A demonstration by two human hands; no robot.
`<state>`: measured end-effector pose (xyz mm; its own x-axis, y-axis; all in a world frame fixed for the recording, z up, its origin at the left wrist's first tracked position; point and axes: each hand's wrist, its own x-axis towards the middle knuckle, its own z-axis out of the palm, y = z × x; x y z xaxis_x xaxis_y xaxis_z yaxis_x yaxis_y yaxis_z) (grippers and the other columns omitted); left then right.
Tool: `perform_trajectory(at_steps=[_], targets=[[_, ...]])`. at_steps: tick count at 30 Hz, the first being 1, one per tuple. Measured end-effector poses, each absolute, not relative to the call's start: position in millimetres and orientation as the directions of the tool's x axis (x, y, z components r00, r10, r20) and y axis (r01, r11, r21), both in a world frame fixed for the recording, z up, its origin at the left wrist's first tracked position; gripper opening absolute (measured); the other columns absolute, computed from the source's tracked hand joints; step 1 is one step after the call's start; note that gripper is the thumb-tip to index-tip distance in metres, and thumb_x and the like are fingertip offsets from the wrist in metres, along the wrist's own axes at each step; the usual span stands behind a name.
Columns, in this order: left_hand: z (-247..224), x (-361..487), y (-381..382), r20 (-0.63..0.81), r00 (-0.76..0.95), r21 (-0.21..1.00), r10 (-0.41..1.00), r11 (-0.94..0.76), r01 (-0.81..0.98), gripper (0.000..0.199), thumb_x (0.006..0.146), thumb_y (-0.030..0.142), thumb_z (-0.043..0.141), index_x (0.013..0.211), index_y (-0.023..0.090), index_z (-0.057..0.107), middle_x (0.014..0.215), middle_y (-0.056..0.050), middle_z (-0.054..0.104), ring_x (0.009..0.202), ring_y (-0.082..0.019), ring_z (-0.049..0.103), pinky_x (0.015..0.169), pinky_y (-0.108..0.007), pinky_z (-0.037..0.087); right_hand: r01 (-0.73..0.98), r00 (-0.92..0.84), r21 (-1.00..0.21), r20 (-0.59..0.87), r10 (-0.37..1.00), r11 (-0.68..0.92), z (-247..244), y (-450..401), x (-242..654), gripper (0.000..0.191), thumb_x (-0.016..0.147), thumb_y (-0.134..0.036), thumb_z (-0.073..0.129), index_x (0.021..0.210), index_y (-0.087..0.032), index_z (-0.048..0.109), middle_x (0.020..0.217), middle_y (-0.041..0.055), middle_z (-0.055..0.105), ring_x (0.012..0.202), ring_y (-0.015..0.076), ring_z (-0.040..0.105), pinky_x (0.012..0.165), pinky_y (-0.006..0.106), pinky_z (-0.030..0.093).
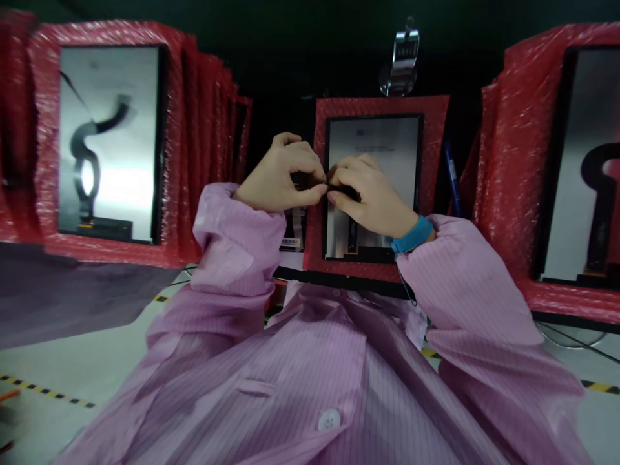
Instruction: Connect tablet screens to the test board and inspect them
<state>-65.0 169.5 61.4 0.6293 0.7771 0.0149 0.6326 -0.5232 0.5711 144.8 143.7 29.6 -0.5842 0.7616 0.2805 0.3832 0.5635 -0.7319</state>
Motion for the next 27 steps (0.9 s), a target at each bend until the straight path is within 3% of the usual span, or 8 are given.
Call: perform_trajectory(at_steps=[2,5,8,10,13,21,27], targets=[[67.6,-69.4,162.5,0.184,0.521,0.581,0.833,-0.52,0.626,0.021,0.086,0.042,0.061,0.09,0.022,0.066,0.095,0.0,0.067,0.099,-0.019,0.057,0.109,-0.05,0.035,0.375,-0.544,-0.764,0.277,0.792,0.524,32.2,141.7,146.0,0.024,0.094,-0.043,0.053,0.1,-0.021,0.06,0.105,0.0066,0.065,0.099,0.0228,0.059,0.095,0.046,0.045],[74.9,-76.2,132.9,0.476,0.123,0.63,0.871,-0.436,0.643,0.025,0.098,0.04,0.048,0.104,0.022,0.063,0.107,-0.003,0.063,0.102,-0.017,0.055,0.096,-0.04,0.045,0.338,-0.446,-0.843,0.249,0.86,0.419,35.3,138.9,149.4,0.037,0.096,-0.05,0.05,0.12,-0.023,0.056,0.116,0.0079,0.063,0.104,0.0212,0.058,0.091,0.04,0.049],[65.1,-80.5,88.0,0.506,-0.196,0.666,0.84,-0.236,0.708,0.026,0.103,0.035,0.034,0.098,0.023,0.056,0.095,-0.003,0.062,0.083,-0.014,0.056,0.078,-0.034,0.049,0.327,-0.355,-0.875,0.237,0.905,0.357,33.9,140.1,153.7,0.04,0.096,-0.053,0.049,0.122,-0.024,0.056,0.118,0.0082,0.062,0.105,0.0205,0.058,0.087,0.037,0.051],[48.3,-82.5,60.9,0.38,-0.131,0.629,0.916,-0.151,0.762,0.023,0.101,0.035,0.037,0.1,0.023,0.056,0.092,-0.004,0.063,0.077,-0.014,0.057,0.072,-0.032,0.049,0.339,-0.3,-0.879,0.236,0.924,0.335,31.1,142.6,155.6,0.037,0.094,-0.051,0.053,0.118,-0.023,0.059,0.115,0.0081,0.064,0.101,0.0201,0.06,0.085,0.037,0.052],[19.6,-85.1,35.7,0.338,-0.039,0.564,0.94,-0.169,0.808,0.018,0.097,0.029,0.043,0.099,0.021,0.058,0.085,-0.004,0.064,0.073,-0.015,0.057,0.069,-0.03,0.048,0.359,-0.262,-0.881,0.223,0.939,0.309,27.5,145.3,155.8,0.03,0.092,-0.043,0.056,0.112,-0.022,0.062,0.11,0.0073,0.065,0.097,0.0195,0.061,0.084,0.037,0.052],[-3.6,-79.9,25.4,0.38,0.037,0.29,0.924,-0.157,0.944,0.026,0.096,0.023,0.044,0.109,0.017,0.066,0.087,-0.006,0.065,0.076,-0.017,0.059,0.073,-0.03,0.043,0.43,-0.27,-0.84,0.23,0.935,0.331,26.6,143.8,153.2,0.021,0.088,-0.033,0.054,0.103,-0.022,0.064,0.106,0.0066,0.067,0.1,0.021,0.061,0.086,0.038,0.052],[-5.7,-79.4,24.5,0.402,0.097,0.223,0.91,-0.2,0.954,0.029,0.098,0.02,0.043,0.111,0.019,0.069,0.079,-0.004,0.061,0.072,-0.016,0.055,0.069,-0.03,0.04,0.463,-0.264,-0.812,0.257,0.93,0.356,24.6,144.8,153.7,0.019,0.091,-0.031,0.05,0.102,-0.023,0.064,0.103,0.0059,0.068,0.101,0.0227,0.061,0.089,0.042,0.051]])
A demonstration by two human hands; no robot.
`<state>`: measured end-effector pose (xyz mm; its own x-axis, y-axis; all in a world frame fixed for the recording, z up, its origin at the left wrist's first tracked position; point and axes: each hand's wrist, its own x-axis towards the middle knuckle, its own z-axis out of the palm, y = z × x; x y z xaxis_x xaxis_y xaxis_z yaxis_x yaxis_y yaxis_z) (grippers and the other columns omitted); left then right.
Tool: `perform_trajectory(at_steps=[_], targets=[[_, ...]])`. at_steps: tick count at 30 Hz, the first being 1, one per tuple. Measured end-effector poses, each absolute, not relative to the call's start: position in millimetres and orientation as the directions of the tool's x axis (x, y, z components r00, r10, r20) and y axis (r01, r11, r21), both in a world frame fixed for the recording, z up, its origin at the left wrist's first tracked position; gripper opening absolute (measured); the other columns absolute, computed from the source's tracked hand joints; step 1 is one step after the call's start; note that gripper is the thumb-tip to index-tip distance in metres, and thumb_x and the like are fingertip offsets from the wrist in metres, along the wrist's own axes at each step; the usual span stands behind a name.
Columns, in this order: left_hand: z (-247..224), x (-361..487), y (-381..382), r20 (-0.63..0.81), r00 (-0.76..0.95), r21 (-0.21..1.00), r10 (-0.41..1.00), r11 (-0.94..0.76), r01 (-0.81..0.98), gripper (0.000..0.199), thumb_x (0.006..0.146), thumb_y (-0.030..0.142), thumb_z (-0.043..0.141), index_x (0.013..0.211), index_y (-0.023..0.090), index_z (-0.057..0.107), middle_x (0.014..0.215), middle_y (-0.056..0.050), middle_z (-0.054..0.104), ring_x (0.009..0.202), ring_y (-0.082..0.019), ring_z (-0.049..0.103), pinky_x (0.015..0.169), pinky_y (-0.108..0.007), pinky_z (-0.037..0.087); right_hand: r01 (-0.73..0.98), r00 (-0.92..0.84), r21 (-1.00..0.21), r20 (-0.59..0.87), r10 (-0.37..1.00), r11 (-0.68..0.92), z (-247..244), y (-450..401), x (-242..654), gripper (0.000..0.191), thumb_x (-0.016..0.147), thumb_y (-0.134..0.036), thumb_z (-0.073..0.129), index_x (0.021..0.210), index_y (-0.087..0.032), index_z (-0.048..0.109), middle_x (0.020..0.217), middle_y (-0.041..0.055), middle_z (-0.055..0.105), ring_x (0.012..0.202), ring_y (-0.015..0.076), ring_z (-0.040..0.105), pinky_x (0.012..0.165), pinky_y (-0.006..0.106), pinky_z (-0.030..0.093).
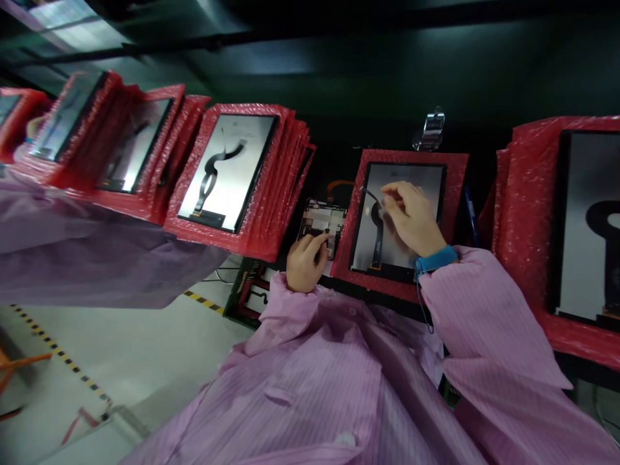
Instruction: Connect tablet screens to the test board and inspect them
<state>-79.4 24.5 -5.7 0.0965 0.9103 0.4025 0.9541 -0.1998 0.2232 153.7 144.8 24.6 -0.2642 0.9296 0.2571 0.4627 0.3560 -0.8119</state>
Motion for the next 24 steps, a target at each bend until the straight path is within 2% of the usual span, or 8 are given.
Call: perform_trajectory(at_steps=[5,11,17,24], targets=[[-7.6,-80.5,25.2,0.466,0.161,0.174,0.87,-0.269,0.947,0.032,0.097,0.016,0.042,0.111,0.018,0.071,0.072,-0.002,0.056,0.068,-0.015,0.052,0.066,-0.029,0.038,0.472,-0.237,-0.811,0.263,0.935,0.347,23.3,143.2,152.6,0.021,0.092,-0.031,0.048,0.101,-0.023,0.065,0.1,0.0054,0.068,0.099,0.023,0.061,0.093,0.045,0.048],[-8.1,-81.9,24.3,0.481,0.315,0.037,0.818,-0.378,0.925,0.035,0.098,0.016,0.042,0.119,0.023,0.07,0.07,-0.001,0.053,0.064,-0.013,0.049,0.063,-0.027,0.036,0.49,-0.223,-0.805,0.254,0.941,0.334,22.4,143.4,151.5,0.021,0.091,-0.029,0.049,0.101,-0.023,0.066,0.101,0.0065,0.067,0.099,0.0236,0.06,0.09,0.044,0.049],[-1.1,-81.1,26.1,0.528,0.42,-0.019,0.738,-0.484,0.875,0.035,0.1,0.017,0.038,0.114,0.019,0.07,0.071,-0.001,0.052,0.062,-0.012,0.048,0.06,-0.027,0.037,0.488,-0.233,-0.8,0.265,0.936,0.348,21.7,144.6,151.6,0.021,0.089,-0.028,0.049,0.1,-0.023,0.065,0.101,0.0063,0.067,0.1,0.0239,0.06,0.092,0.045,0.047],[-0.2,-78.1,26.2,0.535,0.388,-0.047,0.751,-0.432,0.901,0.035,0.1,0.016,0.038,0.115,0.019,0.07,0.069,-0.001,0.053,0.062,-0.012,0.051,0.06,-0.027,0.038,0.477,-0.251,-0.797,0.281,0.926,0.371,20.7,146.3,151.7,0.02,0.088,-0.027,0.049,0.099,-0.023,0.064,0.098,0.0062,0.067,0.096,0.0236,0.061,0.093,0.046,0.047]])
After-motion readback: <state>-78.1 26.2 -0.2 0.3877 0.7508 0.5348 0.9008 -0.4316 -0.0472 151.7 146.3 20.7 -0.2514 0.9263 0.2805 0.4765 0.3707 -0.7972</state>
